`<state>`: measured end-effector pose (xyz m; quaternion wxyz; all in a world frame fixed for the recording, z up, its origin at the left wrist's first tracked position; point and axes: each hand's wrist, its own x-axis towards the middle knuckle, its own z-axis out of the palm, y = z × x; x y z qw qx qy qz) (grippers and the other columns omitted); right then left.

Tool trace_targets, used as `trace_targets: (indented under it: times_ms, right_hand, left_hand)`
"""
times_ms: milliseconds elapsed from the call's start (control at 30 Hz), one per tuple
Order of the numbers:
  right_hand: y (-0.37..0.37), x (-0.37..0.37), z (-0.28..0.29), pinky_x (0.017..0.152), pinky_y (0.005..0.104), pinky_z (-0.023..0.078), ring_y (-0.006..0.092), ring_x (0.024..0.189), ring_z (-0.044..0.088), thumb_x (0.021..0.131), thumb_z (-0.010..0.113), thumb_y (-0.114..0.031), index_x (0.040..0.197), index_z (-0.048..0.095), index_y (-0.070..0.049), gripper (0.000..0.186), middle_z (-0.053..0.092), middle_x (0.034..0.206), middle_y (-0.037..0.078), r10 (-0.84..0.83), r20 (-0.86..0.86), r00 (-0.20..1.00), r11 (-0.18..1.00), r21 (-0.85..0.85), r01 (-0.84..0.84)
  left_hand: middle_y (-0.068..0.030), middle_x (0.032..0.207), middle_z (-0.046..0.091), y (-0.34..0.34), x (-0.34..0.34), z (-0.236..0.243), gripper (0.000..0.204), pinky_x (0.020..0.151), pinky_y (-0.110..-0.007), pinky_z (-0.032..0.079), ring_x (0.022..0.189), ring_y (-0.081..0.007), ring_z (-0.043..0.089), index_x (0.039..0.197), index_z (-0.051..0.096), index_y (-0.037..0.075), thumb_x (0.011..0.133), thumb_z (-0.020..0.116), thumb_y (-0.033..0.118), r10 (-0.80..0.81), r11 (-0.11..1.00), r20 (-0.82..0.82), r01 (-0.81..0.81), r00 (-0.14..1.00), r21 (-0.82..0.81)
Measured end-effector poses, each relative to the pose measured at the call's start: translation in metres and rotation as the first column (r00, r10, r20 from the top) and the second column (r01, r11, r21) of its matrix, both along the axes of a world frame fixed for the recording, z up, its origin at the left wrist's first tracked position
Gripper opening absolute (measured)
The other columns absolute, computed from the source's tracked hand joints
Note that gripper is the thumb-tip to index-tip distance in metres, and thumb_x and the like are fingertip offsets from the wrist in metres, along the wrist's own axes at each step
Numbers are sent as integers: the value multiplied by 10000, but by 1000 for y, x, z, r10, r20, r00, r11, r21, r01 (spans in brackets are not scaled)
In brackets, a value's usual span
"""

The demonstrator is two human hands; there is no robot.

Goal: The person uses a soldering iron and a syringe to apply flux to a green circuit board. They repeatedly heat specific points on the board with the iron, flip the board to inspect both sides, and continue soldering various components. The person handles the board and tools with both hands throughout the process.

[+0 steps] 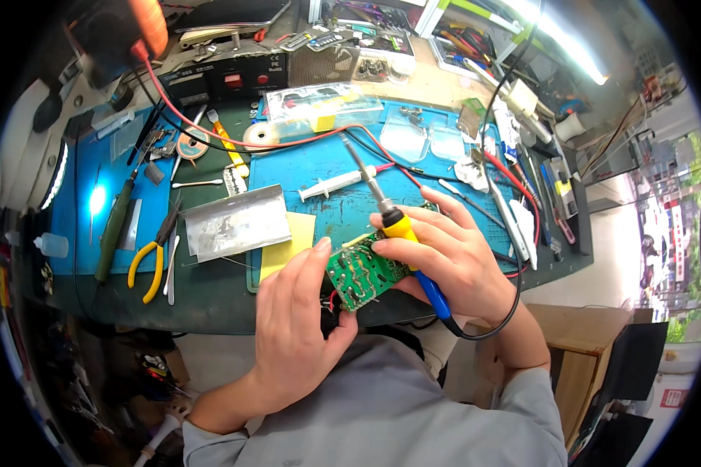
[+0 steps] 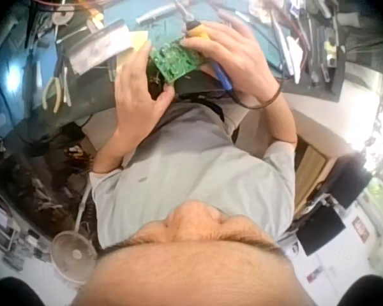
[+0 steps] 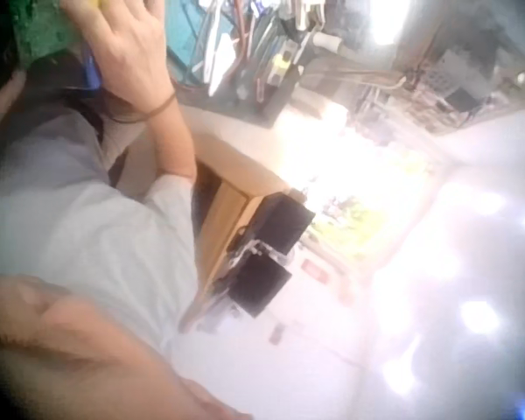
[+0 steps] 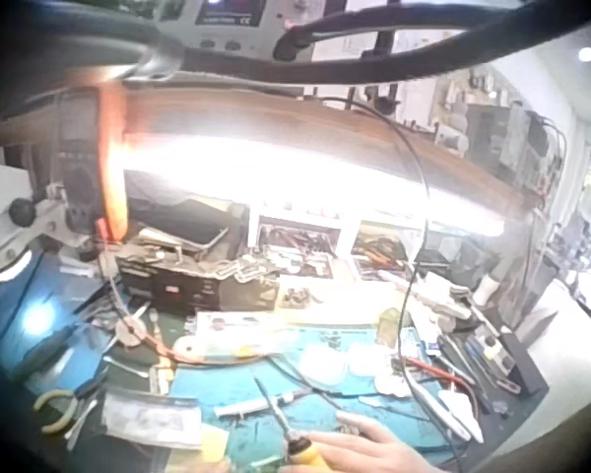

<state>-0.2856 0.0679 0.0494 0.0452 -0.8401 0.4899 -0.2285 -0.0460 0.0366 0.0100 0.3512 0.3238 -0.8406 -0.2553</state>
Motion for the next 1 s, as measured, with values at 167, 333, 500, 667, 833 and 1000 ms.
trace_targets:
  times_ms: [167, 333, 500, 667, 833, 1000]
  right_hand:
    - [17, -10, -16, 1012, 492, 476, 366, 1152, 637, 713, 823, -86, 1263, 543, -78, 617, 651, 1228, 166, 3, 363, 932, 993, -114, 41]
    - [40, -20, -33, 1006, 557, 481, 408, 1148, 631, 767, 843, -109, 1287, 481, -94, 634, 601, 1231, 208, -2, 487, 874, 980, -171, 97]
    - [55, -12, -41, 1121, 576, 355, 381, 1201, 593, 942, 597, -206, 1134, 542, -139, 211, 613, 1176, 164, -47, 910, 412, 995, 8, 97]
    - [67, 4, -40, 1148, 575, 331, 375, 1214, 582, 970, 545, -195, 1050, 549, -203, 81, 602, 1199, 167, -18, 910, 414, 998, -8, 61]
    - [72, -5, -49, 1159, 642, 268, 443, 1274, 536, 928, 666, -146, 1167, 459, -245, 331, 601, 1302, 206, 60, 713, 698, 986, -151, 70]
    - [78, -4, -53, 1238, 501, 164, 302, 1335, 532, 788, 561, -285, 1183, 659, -124, 438, 662, 1272, 191, -9, 884, 468, 1000, -3, 24]
  left_hand:
    - [-214, 1288, 581, 5, -18, 10, 750, 861, -397, 534, 1086, -347, 614, 1398, 473, -18, 711, 774, -49, -175, 984, -341, 149, 924, -100]
    - [-191, 1271, 606, 8, -36, 10, 784, 941, -413, 504, 1132, -339, 608, 1399, 455, -44, 763, 870, 149, -312, 948, -518, 299, 796, -111]
    - [-140, 1153, 640, 2, -39, 6, 494, 866, -373, 509, 1013, -299, 620, 1236, 621, -24, 806, 806, 133, -337, 900, -566, 435, 752, 42]
    - [-80, 1047, 641, 3, -53, 0, 432, 773, -355, 501, 913, -259, 613, 1117, 711, 39, 698, 817, 40, -346, 919, -577, 392, 739, -50]
    - [-48, 983, 645, 8, -51, -1, 423, 728, -345, 493, 855, -236, 602, 1044, 732, 67, 642, 866, 77, -318, 929, -585, 369, 746, -34]
    - [12, 854, 600, 14, -60, -11, 409, 669, -328, 414, 764, -195, 544, 981, 748, 101, 598, 893, 115, -256, 957, -591, 286, 765, -44]
